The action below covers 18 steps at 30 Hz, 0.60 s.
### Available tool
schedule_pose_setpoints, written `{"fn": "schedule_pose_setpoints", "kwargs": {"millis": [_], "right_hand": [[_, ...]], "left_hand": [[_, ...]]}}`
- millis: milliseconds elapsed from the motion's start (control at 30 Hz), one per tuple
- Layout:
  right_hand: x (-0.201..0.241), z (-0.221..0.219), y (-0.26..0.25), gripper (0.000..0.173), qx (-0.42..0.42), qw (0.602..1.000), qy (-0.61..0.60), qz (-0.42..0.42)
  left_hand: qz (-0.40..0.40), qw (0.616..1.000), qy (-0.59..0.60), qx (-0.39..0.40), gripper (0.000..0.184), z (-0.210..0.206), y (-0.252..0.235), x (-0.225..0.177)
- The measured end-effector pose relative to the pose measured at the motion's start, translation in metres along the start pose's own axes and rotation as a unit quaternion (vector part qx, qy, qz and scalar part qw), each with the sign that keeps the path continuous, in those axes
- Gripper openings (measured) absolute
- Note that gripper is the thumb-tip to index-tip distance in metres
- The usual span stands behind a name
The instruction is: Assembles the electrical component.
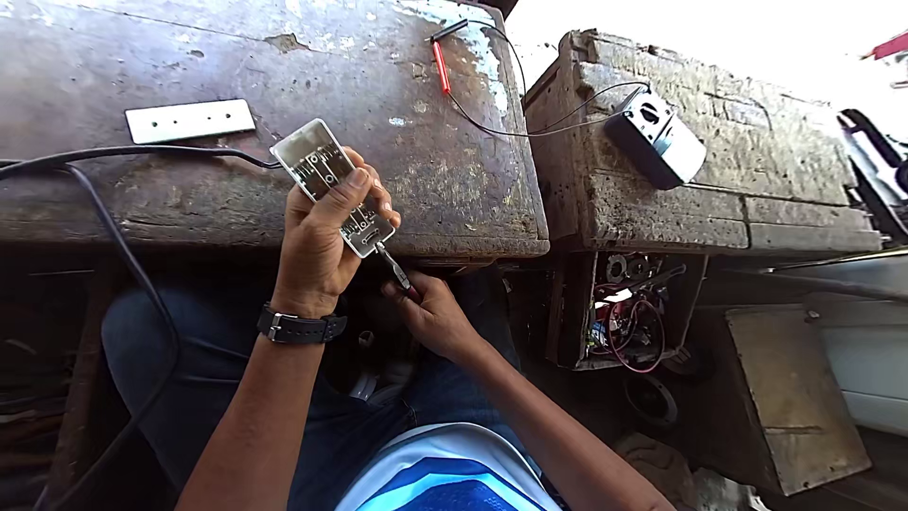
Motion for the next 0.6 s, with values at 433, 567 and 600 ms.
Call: {"fn": "schedule_pose_setpoints", "kwargs": {"millis": [433,567,600], "right_hand": [[0.029,0.022,0.018,0.037,0.091,0.983,-0.010,-0.159],[0.026,0.026,0.016,0.036,0.128,0.976,-0.068,-0.160],[0.025,0.024,0.015,0.036,0.123,0.977,-0.074,-0.156]], "left_hand": [[-0.093,0.973,-0.180,0.112,0.016,-0.005,0.003,0.010],[-0.061,0.970,-0.210,0.102,0.020,-0.009,0.017,0.008],[-0.060,0.970,-0.214,0.099,0.021,-0.009,0.019,0.007]]}}
Point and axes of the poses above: each hand's wrist, its own y-axis away from the middle knuckle, its own z-axis out of the back of the hand, x = y × z, the point moved 2 cm from there along -y, towards the middle knuckle, and after that the axes turned 6 degrees about x, right-handed, at the moved point
